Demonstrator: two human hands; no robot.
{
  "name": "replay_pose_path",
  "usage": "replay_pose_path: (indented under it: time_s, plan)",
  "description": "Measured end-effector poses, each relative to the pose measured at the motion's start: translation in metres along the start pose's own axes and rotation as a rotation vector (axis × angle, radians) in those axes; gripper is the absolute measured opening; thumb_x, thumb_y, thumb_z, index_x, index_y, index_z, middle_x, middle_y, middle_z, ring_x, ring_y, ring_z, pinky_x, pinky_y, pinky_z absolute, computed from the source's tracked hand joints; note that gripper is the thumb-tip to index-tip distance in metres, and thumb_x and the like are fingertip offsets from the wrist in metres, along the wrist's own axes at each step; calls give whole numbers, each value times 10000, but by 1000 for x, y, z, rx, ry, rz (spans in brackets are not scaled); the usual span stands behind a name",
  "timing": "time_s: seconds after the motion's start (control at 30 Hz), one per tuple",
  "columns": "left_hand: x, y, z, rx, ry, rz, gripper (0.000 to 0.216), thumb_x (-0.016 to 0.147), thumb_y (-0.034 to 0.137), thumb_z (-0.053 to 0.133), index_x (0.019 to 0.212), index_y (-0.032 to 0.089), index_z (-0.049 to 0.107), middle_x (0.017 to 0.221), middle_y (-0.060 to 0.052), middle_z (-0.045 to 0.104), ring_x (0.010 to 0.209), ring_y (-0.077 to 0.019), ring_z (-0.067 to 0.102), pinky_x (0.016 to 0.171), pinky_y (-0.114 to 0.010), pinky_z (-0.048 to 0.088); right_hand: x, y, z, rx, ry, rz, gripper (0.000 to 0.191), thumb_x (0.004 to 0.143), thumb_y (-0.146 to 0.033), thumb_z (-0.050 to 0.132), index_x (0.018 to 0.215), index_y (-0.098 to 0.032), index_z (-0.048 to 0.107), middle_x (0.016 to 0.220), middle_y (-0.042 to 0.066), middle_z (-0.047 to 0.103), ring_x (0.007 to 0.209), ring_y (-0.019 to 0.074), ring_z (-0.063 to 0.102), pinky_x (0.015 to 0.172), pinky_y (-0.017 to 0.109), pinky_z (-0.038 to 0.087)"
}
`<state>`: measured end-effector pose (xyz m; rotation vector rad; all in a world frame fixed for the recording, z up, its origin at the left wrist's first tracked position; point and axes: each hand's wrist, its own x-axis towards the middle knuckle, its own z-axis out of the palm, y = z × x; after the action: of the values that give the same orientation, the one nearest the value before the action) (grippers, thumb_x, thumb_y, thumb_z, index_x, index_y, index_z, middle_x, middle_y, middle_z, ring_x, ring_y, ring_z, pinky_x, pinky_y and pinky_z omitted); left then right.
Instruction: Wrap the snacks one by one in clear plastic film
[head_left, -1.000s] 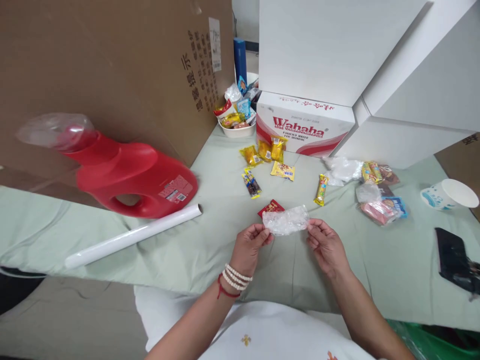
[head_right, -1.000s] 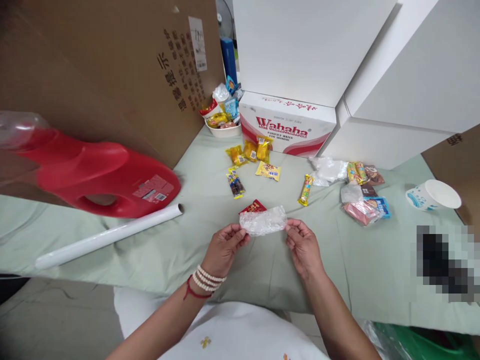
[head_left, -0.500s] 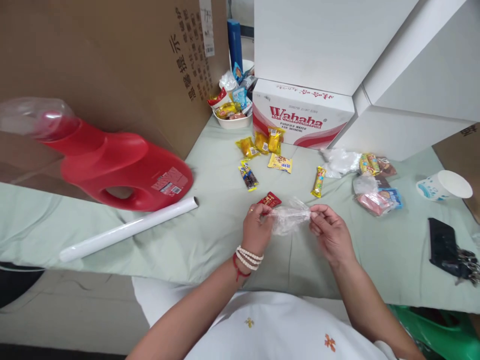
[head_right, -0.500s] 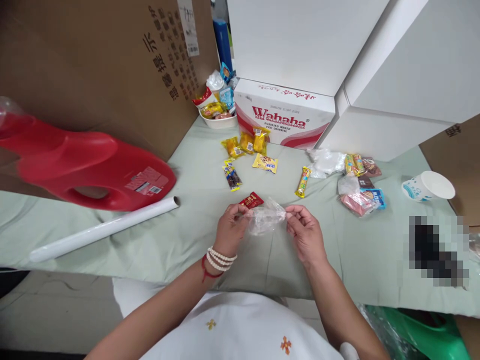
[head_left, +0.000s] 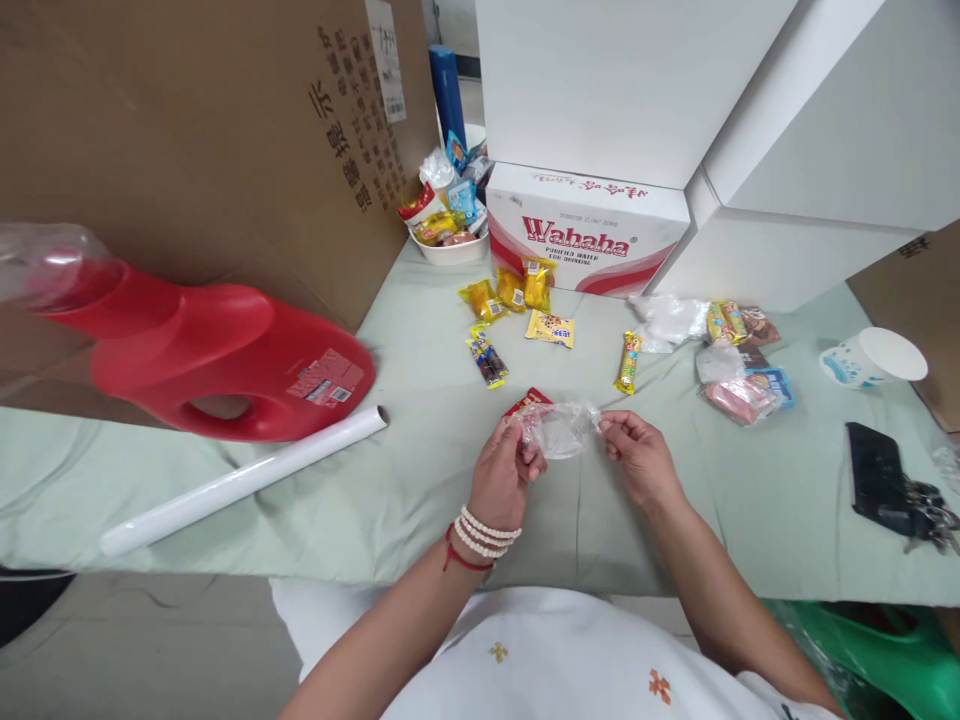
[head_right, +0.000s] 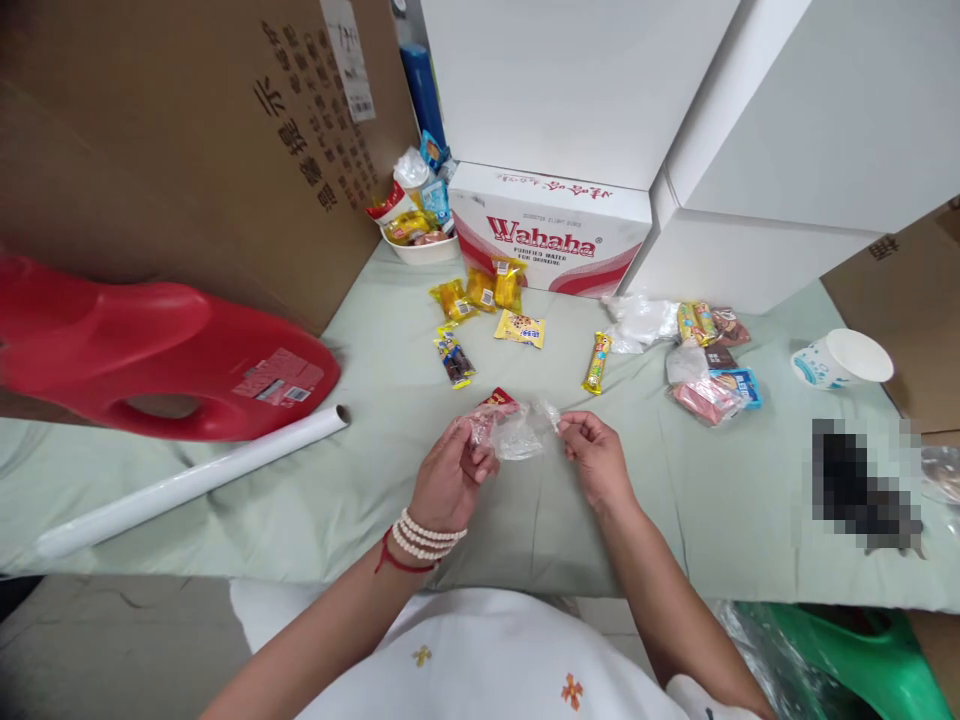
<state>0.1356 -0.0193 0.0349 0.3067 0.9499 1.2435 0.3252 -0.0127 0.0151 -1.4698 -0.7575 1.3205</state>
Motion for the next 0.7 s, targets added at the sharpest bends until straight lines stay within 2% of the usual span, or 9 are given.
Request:
replay_pose_path:
  time_s: [0.07, 0.13, 0.23, 0.3, 0.4, 0.47, 0.57, 0.63, 0.7]
  plan:
    - [0, 7, -2, -65, 72, -18, 506, 648, 528, 885, 733, 197, 512, 584, 92, 419, 489, -48, 366, 448, -180, 321, 6, 2, -12, -9, 82, -2, 406, 644, -470, 844, 870, -174, 682, 658, -49, 541, 526, 90, 390, 502, 245, 306]
    - [2, 11, -3, -80, 126, -9, 531, 623, 556, 894, 703, 190, 519, 571, 90, 429, 472, -44, 356, 431, -182, 315, 4, 0, -22, -80, 225, -75, 408, 691, -492, 798, 919, -181, 667, 686, -46, 535, 566, 110, 424, 532, 255, 347]
    - [2, 9, -2, -73, 147, 15, 560, 628, 627, 867, 673, 182, 530, 551, 82, 452, 446, -43, 358, 418, -192, 316, -14, -8, -23, -343, 460, -352, 353, 852, -503, 667, 1022, -195, 643, 880, 17, 612, 750, 168, 547, 699, 317, 456]
    - [0, 5, 2, -69, 131, 31, 569, 650, 661, 838, 663, 182, 531, 541, 80, 457, 437, -46, 367, 431, -203, 341, -32, -13, -10, -511, 395, -600, 315, 934, -486, 585, 1071, -209, 645, 1031, 65, 625, 927, 215, 588, 842, 379, 477]
    - [-5, 0, 8, -35, 52, 29, 533, 709, 672, 790, 742, 172, 609, 572, 67, 492, 480, -62, 420, 489, -220, 390, -49, -16, 21, -633, 8, -802, 352, 920, -496, 628, 1160, -240, 655, 1186, 101, 611, 1130, 274, 564, 988, 462, 453]
    - [-9, 0, 8, 4, -18, 14, 462, 703, 579, 830, 814, 170, 647, 633, 52, 533, 542, -75, 461, 524, -223, 393, -48, -14, 37, -657, -113, -785, 298, 913, -461, 657, 1130, -259, 682, 1257, 101, 598, 1190, 285, 539, 1042, 493, 423]
    - [-10, 6, 3, 126, -85, -4, 379, 606, 358, 888, 833, 170, 649, 654, 57, 529, 570, -74, 433, 544, -228, 350, -35, -14, 43, -543, -74, -659, 157, 933, -390, 636, 964, -262, 722, 1242, 90, 598, 1196, 275, 542, 1043, 474, 427]
    - [-8, 12, -4, 240, -130, -19, 344, 589, 299, 861, 808, 170, 631, 630, 69, 491, 562, -70, 387, 550, -234, 323, -24, -18, 37, -359, -96, -512, 150, 902, -401, 676, 913, -258, 717, 1184, 83, 625, 1114, 255, 590, 944, 411, 489]
    - [-5, 21, -12, 333, -191, -44, 312, 592, 278, 827, 731, 185, 563, 618, 78, 448, 563, -70, 359, 553, -235, 306, -16, -27, 29, -175, -157, -323, 187, 844, -427, 738, 866, -247, 693, 1019, 60, 676, 909, 215, 639, 779, 339, 528]
